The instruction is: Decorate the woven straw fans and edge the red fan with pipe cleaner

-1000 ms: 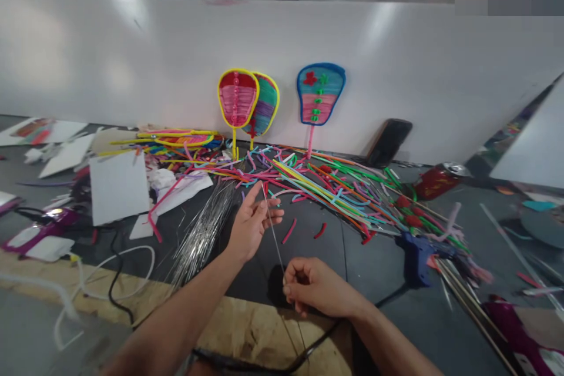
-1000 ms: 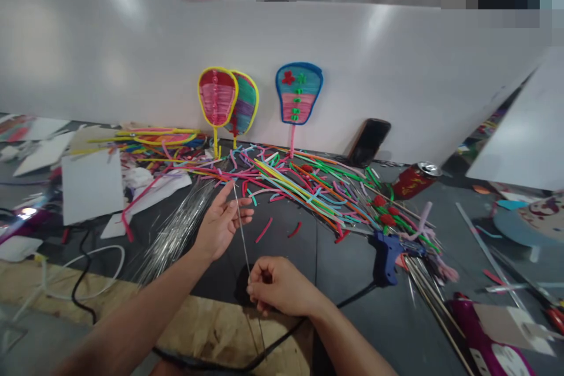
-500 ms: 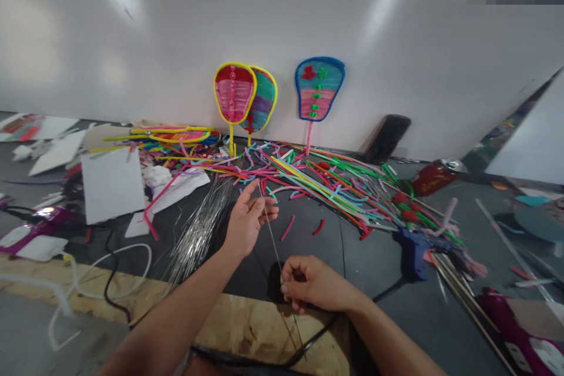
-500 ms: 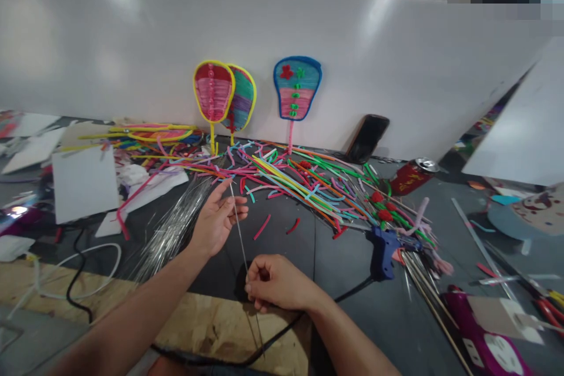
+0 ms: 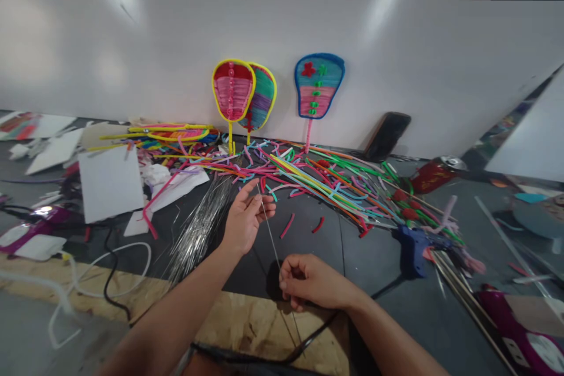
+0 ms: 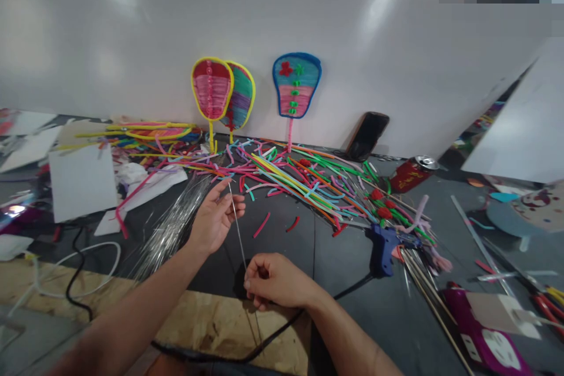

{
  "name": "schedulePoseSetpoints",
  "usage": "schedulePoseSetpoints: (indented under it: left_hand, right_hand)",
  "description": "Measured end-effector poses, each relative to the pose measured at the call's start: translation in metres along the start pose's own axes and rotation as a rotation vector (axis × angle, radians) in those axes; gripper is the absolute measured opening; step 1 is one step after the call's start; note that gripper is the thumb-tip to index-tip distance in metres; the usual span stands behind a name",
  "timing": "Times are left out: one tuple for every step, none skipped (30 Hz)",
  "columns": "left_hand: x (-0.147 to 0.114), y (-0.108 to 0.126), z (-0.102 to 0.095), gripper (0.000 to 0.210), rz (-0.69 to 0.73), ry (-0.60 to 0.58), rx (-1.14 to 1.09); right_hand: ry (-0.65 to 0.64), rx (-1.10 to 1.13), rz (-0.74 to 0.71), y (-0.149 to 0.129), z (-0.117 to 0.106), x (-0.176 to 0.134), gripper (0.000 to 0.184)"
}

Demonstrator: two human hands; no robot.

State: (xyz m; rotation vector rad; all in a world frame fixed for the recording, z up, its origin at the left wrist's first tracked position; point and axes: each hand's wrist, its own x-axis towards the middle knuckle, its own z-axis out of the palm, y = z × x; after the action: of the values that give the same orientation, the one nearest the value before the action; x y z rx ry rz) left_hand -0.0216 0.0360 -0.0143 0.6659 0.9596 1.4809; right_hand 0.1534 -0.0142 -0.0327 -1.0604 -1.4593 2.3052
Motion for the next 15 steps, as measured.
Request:
schedulePoseSetpoints:
  left_hand:
    - [-0.0003, -0.0001, 0.0004, 0.055, 0.000, -0.003, -0.001]
    - [-0.0007, -0.0002, 0.0006, 0.056, 0.000, -0.006, -0.001]
    - [-0.0010, -0.0004, 0.0008, 0.056, -0.001, -0.011, 0.000]
    - [-0.0013, -0.0006, 0.0008, 0.055, -0.001, -0.016, 0.002]
    - [-0.0016, -0.0007, 0.0008, 0.055, -0.002, -0.021, 0.004]
    - [-0.0018, -0.0007, 0.0008, 0.054, -0.003, -0.026, 0.005]
    - [-0.0020, -0.0006, 0.0009, 0.053, -0.004, -0.028, 0.005]
    - [-0.0022, -0.0005, 0.0010, 0.052, -0.004, -0.027, 0.005]
    - [-0.0024, -0.0003, 0.0011, 0.052, -0.004, -0.025, 0.008]
    - [-0.0026, 0.0000, 0.0013, 0.052, -0.004, -0.022, 0.012]
    - [-0.0028, 0.0001, 0.0015, 0.053, -0.002, -0.018, 0.018]
    - [-0.0030, 0.0002, 0.0017, 0.054, 0.000, -0.016, 0.025]
    - [-0.0032, 0.0002, 0.0019, 0.055, 0.002, -0.015, 0.032]
    - [-0.0033, 0.0002, 0.0020, 0.056, 0.004, -0.014, 0.036]
    - [-0.0033, 0.0000, 0.0022, 0.056, 0.006, -0.013, 0.037]
  right_hand:
    - [0.000, 0.001, 0.002, -0.0002, 0.0001, -0.0001, 0.030]
    - [0.000, 0.003, 0.002, -0.0004, 0.0003, -0.0001, 0.030]
    - [0.000, 0.007, 0.003, -0.0006, 0.0004, -0.0002, 0.031]
    - [0.000, 0.011, 0.004, -0.0008, 0.0006, -0.0002, 0.032]
    - [0.001, 0.014, 0.003, -0.0009, 0.0008, -0.0002, 0.033]
    - [0.002, 0.016, 0.002, -0.0010, 0.0010, -0.0002, 0.033]
    - [0.003, 0.016, 0.001, -0.0011, 0.0012, -0.0002, 0.033]
    - [0.008, 0.016, -0.001, -0.0010, 0.0014, -0.0001, 0.033]
    - [0.011, 0.015, -0.003, -0.0009, 0.0015, -0.0001, 0.033]
    - [0.013, 0.014, -0.004, -0.0007, 0.0015, -0.0001, 0.033]
    - [0.016, 0.012, -0.003, -0.0005, 0.0015, 0.0000, 0.034]
    - [0.016, 0.009, -0.002, -0.0003, 0.0014, 0.0000, 0.034]
    - [0.016, 0.006, -0.001, -0.0001, 0.0013, 0.0000, 0.034]
    - [0.014, 0.003, -0.001, 0.0000, 0.0011, -0.0001, 0.035]
    - [0.013, 0.001, -0.001, 0.0000, 0.0010, -0.0001, 0.035]
